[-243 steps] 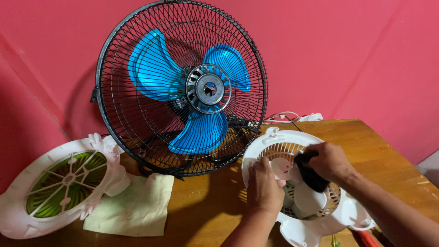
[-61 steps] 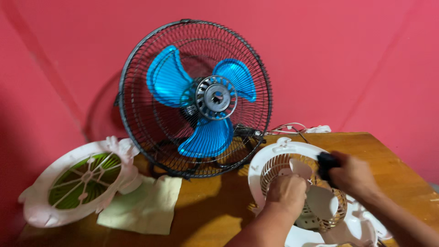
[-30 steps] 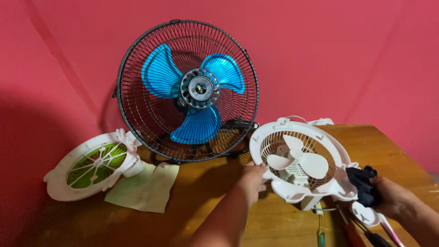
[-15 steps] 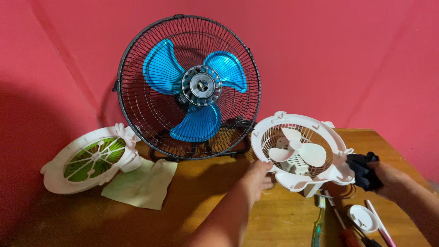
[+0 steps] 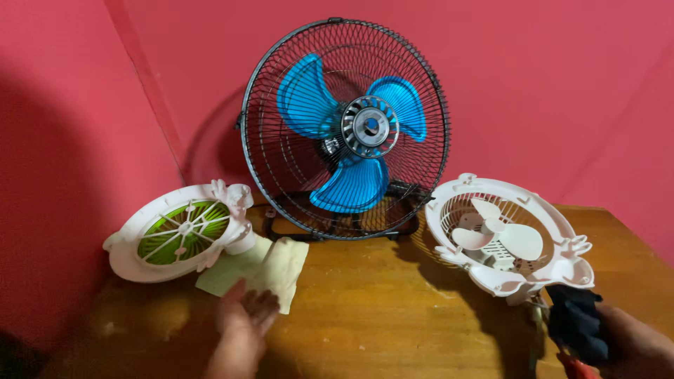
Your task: The person wipes the interior of a small white fan's rear grille with a dark cloth, then attaches the front grille and secures it by tightening screws with a screwdriver. The fan remains on the table after assembly.
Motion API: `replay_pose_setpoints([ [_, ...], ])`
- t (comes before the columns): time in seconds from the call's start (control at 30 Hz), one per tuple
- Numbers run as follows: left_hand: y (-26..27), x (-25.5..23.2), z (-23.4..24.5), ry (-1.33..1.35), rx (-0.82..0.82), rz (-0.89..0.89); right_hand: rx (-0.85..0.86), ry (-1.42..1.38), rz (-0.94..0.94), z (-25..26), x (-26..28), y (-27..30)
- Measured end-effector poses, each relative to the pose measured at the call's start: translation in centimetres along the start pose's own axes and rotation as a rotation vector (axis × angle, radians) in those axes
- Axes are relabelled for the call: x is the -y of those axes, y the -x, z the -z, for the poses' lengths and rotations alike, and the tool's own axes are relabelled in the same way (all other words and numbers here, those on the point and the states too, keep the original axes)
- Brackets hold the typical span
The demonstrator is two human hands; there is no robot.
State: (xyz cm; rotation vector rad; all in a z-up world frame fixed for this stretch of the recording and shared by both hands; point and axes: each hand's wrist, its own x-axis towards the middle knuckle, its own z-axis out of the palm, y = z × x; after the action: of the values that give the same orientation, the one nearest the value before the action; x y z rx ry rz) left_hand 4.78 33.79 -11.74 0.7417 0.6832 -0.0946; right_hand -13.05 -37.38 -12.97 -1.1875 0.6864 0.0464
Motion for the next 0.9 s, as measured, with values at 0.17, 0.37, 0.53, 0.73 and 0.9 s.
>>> replay_pose_setpoints([
  [0.17, -4.3, -9.3, 5.1, 0.042, -0.073, -0.095, 0.089, 0.074, 0.179, -3.9, -1.2, -0.2],
  [0.37, -5.9, -14.9, 6.7, -0.005, 0.020, -0.121, -0.083, -0.060, 0.115, -9.0, -1.2, -0.4],
  [0.53, -5.8, -16.4, 6.4, 0.051, 0.160, -0.099, -0.022, 0.060, 0.126, -12.0, -0.5, 0.4],
  [0.73, -6.9, -16.7, 7.5, 0.051, 0.347, -0.170, -0.088, -0.024, 0.134, -13.8, -0.6, 2.2],
  [0.9, -7.1, -16.3, 9.8, 0.034, 0.299, -0.190, -0.125, 0.030, 0.087, -14.3, -1.7, 5.0],
])
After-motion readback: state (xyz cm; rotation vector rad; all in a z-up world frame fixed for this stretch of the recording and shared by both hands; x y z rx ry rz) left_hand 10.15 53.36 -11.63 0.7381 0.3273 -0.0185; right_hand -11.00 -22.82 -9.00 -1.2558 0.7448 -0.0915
